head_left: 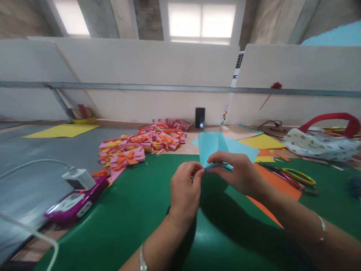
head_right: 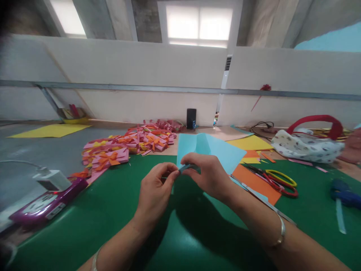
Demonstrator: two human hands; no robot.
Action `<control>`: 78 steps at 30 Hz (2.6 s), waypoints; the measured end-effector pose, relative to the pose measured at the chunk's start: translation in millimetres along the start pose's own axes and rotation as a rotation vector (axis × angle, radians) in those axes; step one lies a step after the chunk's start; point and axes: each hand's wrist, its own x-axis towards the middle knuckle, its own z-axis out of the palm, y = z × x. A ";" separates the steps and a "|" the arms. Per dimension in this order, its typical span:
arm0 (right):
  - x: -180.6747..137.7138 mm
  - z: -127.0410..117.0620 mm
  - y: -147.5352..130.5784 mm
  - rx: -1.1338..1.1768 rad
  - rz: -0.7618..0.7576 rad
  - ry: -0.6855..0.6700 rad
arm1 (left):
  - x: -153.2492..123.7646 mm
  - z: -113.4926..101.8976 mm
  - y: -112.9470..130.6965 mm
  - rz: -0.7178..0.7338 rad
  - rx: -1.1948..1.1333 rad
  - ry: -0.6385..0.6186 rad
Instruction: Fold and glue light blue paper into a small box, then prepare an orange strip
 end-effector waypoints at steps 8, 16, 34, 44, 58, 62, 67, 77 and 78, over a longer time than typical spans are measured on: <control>3.0 -2.4 -3.2 -0.058 -0.112 0.017 | -2.0 -1.4 1.7 0.088 0.097 0.004; 1.0 1.8 -8.2 -0.123 -0.040 0.148 | -2.3 -2.2 4.1 0.095 0.146 0.013; -0.8 7.6 -9.1 -0.045 -0.006 0.008 | 5.2 -1.2 1.7 -0.206 -0.292 -0.038; 1.9 5.0 -8.8 0.008 0.112 0.060 | 2.4 -1.6 7.3 -0.202 -0.407 -0.048; 1.3 12.8 3.9 -0.048 0.202 0.247 | 2.2 -1.1 5.6 -0.227 -0.358 -0.023; 5.0 8.3 2.3 0.213 0.352 0.166 | 3.0 -1.5 2.1 -0.246 -0.356 -0.006; 9.5 -5.3 -5.0 0.628 0.419 -0.069 | 3.2 -2.9 2.5 -0.281 -0.342 -0.018; 8.8 -12.1 -0.4 0.645 0.599 -0.223 | 3.9 -1.6 0.6 -0.265 -0.340 -0.082; 9.0 -10.9 0.2 0.671 0.624 -0.208 | 3.6 -1.4 0.5 -0.261 -0.338 -0.073</control>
